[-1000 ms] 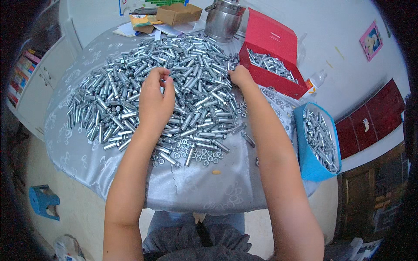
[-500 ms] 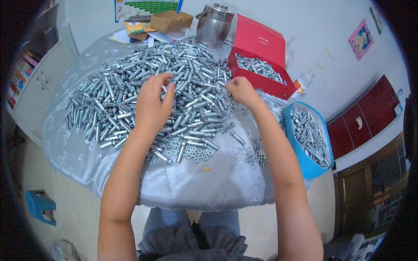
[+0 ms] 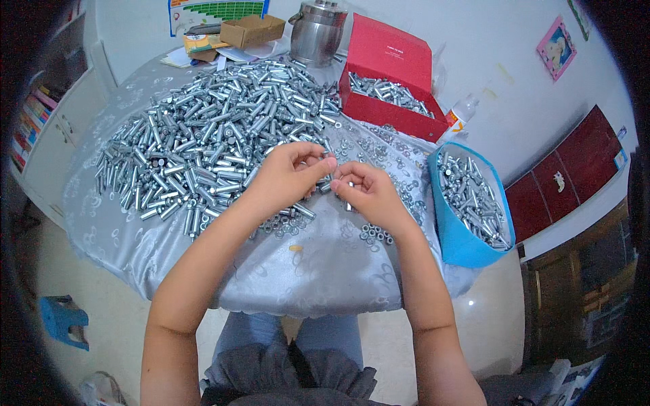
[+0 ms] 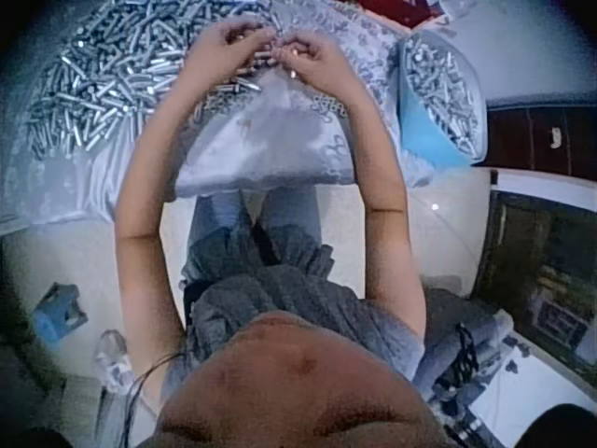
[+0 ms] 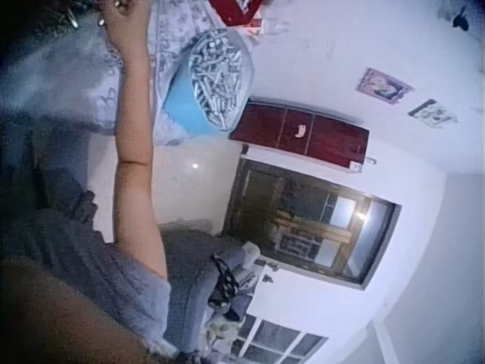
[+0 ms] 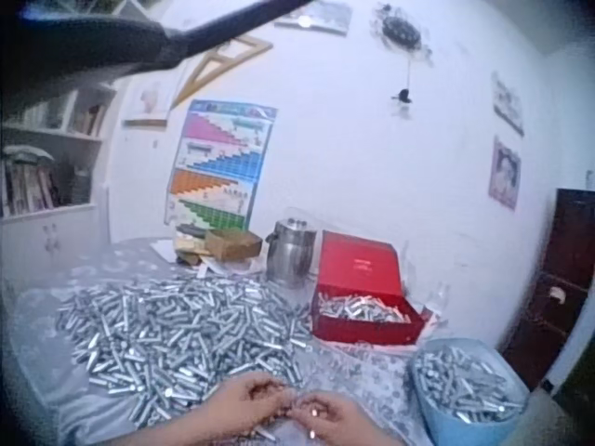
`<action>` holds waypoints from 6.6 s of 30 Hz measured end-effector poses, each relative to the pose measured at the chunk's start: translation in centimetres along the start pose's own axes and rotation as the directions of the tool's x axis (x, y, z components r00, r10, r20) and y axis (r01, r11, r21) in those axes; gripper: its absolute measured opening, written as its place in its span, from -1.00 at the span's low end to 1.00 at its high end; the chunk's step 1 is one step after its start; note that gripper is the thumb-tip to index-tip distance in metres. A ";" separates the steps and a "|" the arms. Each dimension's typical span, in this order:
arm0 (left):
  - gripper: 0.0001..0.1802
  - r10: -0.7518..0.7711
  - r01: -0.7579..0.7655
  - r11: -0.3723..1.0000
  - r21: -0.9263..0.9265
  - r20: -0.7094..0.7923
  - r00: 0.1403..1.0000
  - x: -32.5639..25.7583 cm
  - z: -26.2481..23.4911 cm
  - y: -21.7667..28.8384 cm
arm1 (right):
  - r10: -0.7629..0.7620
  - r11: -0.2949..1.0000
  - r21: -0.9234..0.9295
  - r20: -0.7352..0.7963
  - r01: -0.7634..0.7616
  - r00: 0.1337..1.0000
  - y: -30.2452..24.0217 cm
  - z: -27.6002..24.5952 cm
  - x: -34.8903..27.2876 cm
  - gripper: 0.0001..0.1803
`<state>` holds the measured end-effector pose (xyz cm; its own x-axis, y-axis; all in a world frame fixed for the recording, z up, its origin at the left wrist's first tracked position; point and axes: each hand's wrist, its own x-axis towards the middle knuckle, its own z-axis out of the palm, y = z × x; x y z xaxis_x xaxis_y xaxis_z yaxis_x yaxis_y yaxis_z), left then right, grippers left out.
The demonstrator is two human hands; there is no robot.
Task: The person sits at a table covered with a white cloth, sorting through a large pile of metal bolts and washers. They repeatedly pick up a bolt, slide a washer onto it, and place the assembled unit into a blue plastic bin. The task involves repetitive manual assembly of small hardware components.
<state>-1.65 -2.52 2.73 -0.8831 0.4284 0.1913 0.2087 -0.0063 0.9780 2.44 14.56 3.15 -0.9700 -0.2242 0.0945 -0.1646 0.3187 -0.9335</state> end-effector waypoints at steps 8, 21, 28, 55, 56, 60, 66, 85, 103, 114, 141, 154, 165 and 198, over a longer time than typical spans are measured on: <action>-0.80 0.025 -0.039 0.964 -0.262 -0.056 0.998 -0.2 1.2 -2.6 | 0.134 0.949 0.312 -0.244 -0.053 0.961 2.1 -0.2 0.3 -0.85; -0.79 -0.230 0.193 0.891 -0.411 -0.041 0.972 -0.7 0.8 -2.3 | 0.116 0.947 0.318 -0.201 -0.047 0.973 2.3 -0.4 0.1 -0.83; -0.79 -0.212 0.204 0.875 -0.439 0.030 0.977 -0.8 0.7 -2.3 | 0.179 0.898 0.423 -0.100 -0.121 0.979 2.1 -0.1 -0.2 -0.84; -0.70 0.029 -0.032 0.991 0.132 0.028 0.999 -2.5 2.3 -1.2 | -0.098 0.930 0.339 -0.144 0.142 0.985 1.7 0.7 -0.7 -0.62; -0.69 -0.045 0.045 0.999 -0.012 0.041 0.998 -2.6 2.3 -1.1 | -0.150 0.936 0.293 -0.166 0.194 0.975 1.7 0.9 -0.6 -0.59; -0.68 -0.173 0.193 0.953 -0.235 0.106 0.979 -2.1 2.1 -1.4 | -0.287 0.940 0.145 -0.164 0.310 0.944 2.3 0.9 -0.5 -0.53; -0.69 -0.164 0.176 0.946 -0.272 0.065 0.984 -1.6 1.3 -0.6 | -0.248 0.889 0.346 -0.188 0.300 0.950 1.0 0.8 -0.8 -0.59; -0.70 -0.233 0.296 0.918 -0.263 0.246 0.941 -1.8 1.7 -1.0 | -0.284 0.959 -0.051 -0.091 0.280 0.955 2.0 -0.4 -0.8 -0.83; -0.75 -0.368 0.406 0.833 -0.376 0.170 0.914 -1.3 1.1 -1.7 | -0.009 0.708 -0.610 -0.511 -0.355 0.860 4.0 -7.6 -1.6 -0.81; -0.78 -0.376 0.375 0.878 -0.296 0.056 0.925 -1.3 1.6 -1.8 | 0.055 0.641 -0.635 -0.523 -0.432 0.851 4.7 -7.6 -2.0 -0.77; -0.77 -0.315 0.326 0.906 -0.270 0.082 0.945 -1.9 1.8 -0.9 | -0.299 0.633 -0.772 -0.313 -0.058 0.902 9.9 -8.0 1.9 -0.80; -0.73 -0.270 0.272 0.943 -0.190 0.038 0.962 -2.0 2.1 -1.1 | -0.238 0.682 -0.715 -0.416 -0.154 0.878 9.2 -7.4 1.6 -0.83; -0.74 -0.274 0.278 0.945 -0.175 0.045 0.961 -2.1 2.2 -1.2 | -0.189 0.763 -0.632 -0.418 -0.135 0.889 8.6 -7.7 1.4 -0.76; -0.74 -0.252 0.265 0.948 -0.175 0.091 0.963 -2.3 2.5 -1.4 | -0.244 0.800 -0.598 -0.387 -0.041 0.889 9.7 -7.7 2.3 -0.82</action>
<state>1.15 -1.21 0.68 -0.8650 0.4969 -0.0698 -0.1091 -0.0505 0.9927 -2.72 24.19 -3.04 -0.8914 0.0796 0.4461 -0.1995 0.8151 -0.5440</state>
